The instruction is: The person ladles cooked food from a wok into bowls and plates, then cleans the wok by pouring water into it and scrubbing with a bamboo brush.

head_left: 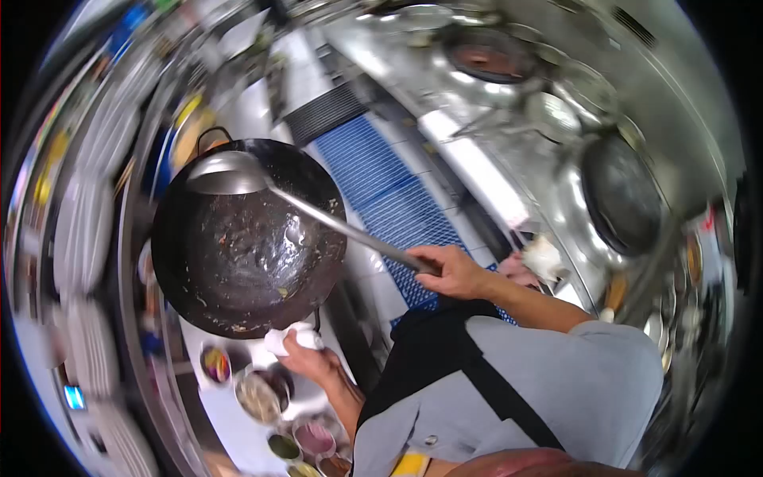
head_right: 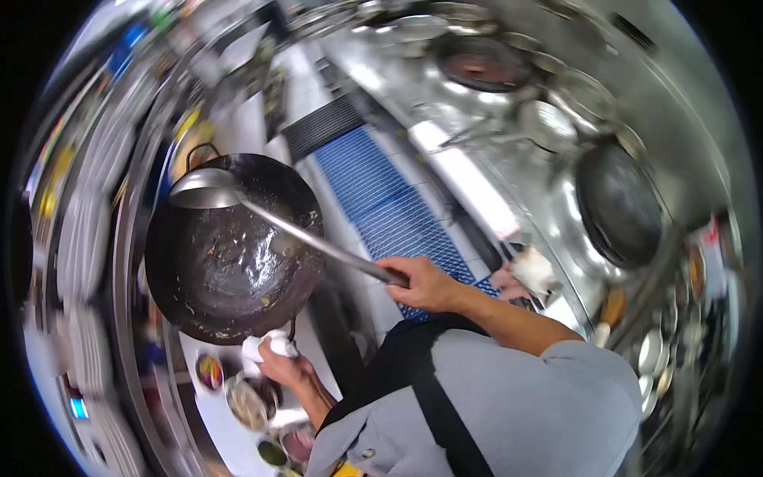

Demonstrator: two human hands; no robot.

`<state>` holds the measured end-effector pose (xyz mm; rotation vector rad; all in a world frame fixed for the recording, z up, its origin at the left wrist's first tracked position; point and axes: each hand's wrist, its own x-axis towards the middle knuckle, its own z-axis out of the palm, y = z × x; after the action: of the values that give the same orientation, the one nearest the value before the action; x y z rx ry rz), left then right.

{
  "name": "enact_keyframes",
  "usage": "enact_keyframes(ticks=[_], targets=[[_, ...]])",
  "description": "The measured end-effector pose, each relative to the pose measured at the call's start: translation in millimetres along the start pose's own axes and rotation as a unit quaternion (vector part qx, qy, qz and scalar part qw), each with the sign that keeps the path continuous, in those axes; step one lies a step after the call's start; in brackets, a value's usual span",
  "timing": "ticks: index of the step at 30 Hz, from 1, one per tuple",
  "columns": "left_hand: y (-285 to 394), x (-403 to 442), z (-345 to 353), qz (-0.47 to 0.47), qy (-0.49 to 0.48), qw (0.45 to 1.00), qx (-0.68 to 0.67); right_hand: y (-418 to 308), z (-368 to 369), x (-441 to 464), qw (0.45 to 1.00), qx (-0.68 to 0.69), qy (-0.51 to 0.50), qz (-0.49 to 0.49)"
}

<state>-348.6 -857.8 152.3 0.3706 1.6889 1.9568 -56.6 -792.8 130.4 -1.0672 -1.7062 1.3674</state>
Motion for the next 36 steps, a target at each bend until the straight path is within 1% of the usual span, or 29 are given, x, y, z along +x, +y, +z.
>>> enact_keyframes(ticks=[1, 2, 3, 4, 5, 6, 7, 9, 11, 12, 13, 15, 17, 19, 21, 22, 23, 25, 27, 28, 30, 31, 32, 33, 34, 36], targets=[[-4.1, 10.6, -3.7, 0.064, 0.01, 0.994, -0.09, 2.1, 24.9, -9.8, 0.997, 0.001, 0.038, -0.072], [-23.8, 29.6, -64.6, 0.024, -0.034, 0.997, -0.066, -1.7, 62.2, -43.9, 0.998, 0.006, 0.044, -0.035], [-62.4, 57.5, -55.4, 0.04, -0.091, 0.993, -0.068, 1.6, 49.5, -54.5, 0.998, 0.016, 0.058, 0.013], [-74.2, 69.5, -39.0, -0.007, -0.13, 0.989, -0.066, 26.0, 48.3, -63.0, 0.993, -0.035, 0.106, 0.026], [-82.8, 71.7, -9.9, -0.056, -0.173, 0.981, -0.066, 65.8, 48.7, -75.7, 0.983, -0.09, 0.156, 0.04], [-56.1, 35.8, 37.8, -0.127, -0.16, 0.976, -0.076, 95.6, 46.9, -86.8, 0.966, -0.144, 0.208, 0.059], [-75.4, 51.9, 60.3, -0.164, -0.277, 0.943, -0.09, 109.6, 42.4, -96.4, 0.956, -0.163, 0.224, 0.098], [-121.5, 62.3, 116.6, -0.151, -0.312, 0.933, -0.097, 115.7, 31.3, -107.5, 0.951, -0.109, 0.267, 0.114], [-122.5, 34.1, 191.7, -0.181, -0.318, 0.93, -0.04, 144.9, 4.3, -103.6, 0.945, 0.003, 0.299, 0.132], [-133.3, 28.7, 225.3, -0.207, -0.351, 0.913, -0.023, 132.7, -15.0, -103.3, 0.933, 0.134, 0.297, 0.156], [-148.9, 26.9, 257.8, -0.233, -0.383, 0.894, -0.005, 124.8, -30.9, -104.7, 0.919, 0.164, 0.32, 0.163], [-177.9, 14.8, 321.6, -0.276, -0.393, 0.874, -0.07, 116.8, -60.4, -104.9, 0.889, 0.22, 0.362, 0.175], [-197.0, 3.2, 373.3, -0.321, -0.399, 0.857, -0.061, 120.8, -79.2, -110.3, 0.863, 0.256, 0.408, 0.154], [-218.8, -3.7, 416.9, -0.309, -0.441, 0.842, -0.044, 122.8, -98.8, -113.1, 0.836, 0.282, 0.448, 0.143], [-222.9, -18.9, 455.4, -0.321, -0.445, 0.834, -0.05, 119.8, -107.7, -115.5, 0.812, 0.276, 0.491, 0.152], [-237.2, -14.2, 477.5, -0.318, -0.464, 0.825, -0.061, 118.6, -109.1, -115.9, 0.798, 0.274, 0.513, 0.157], [-237.1, -16.8, 493.8, -0.313, -0.454, 0.833, -0.046, 119.0, -108.6, -115.6, 0.789, 0.282, 0.525, 0.152], [-248.8, -9.8, 530.4, -0.299, -0.496, 0.814, -0.041, 119.2, -102.9, -111.2, 0.764, 0.301, 0.552, 0.143], [-262.5, 6.5, 569.8, -0.32, -0.501, 0.803, -0.042, 113.9, -95.1, -98.3, 0.744, 0.31, 0.573, 0.151], [-264.8, 13.5, 587.2, -0.318, -0.505, 0.802, -0.019, 111.4, -90.7, -91.0, 0.734, 0.317, 0.581, 0.151], [-308.8, 47.1, 633.5, -0.34, -0.527, 0.778, -0.036, 110.4, -81.3, -73.7, 0.713, 0.326, 0.604, 0.146], [-331.1, 60.4, 660.7, -0.359, -0.541, 0.759, -0.049, 105.8, -77.2, -62.9, 0.706, 0.321, 0.611, 0.159], [-337.7, 66.2, 679.2, -0.376, -0.555, 0.74, -0.051, 99.9, -73.5, -51.4, 0.699, 0.313, 0.62, 0.171], [-342.6, 70.5, 691.3, -0.392, -0.567, 0.722, -0.054, 95.6, -70.8, -42.5, 0.694, 0.306, 0.626, 0.184], [-336.4, 70.3, 698.3, -0.38, -0.561, 0.736, -0.009, 99.8, -66.6, -35.5, 0.696, 0.304, 0.627, 0.174], [-320.2, 67.7, 695.0, -0.388, -0.592, 0.706, -0.015, 95.9, -64.4, -21.7, 0.678, 0.307, 0.643, 0.181]])
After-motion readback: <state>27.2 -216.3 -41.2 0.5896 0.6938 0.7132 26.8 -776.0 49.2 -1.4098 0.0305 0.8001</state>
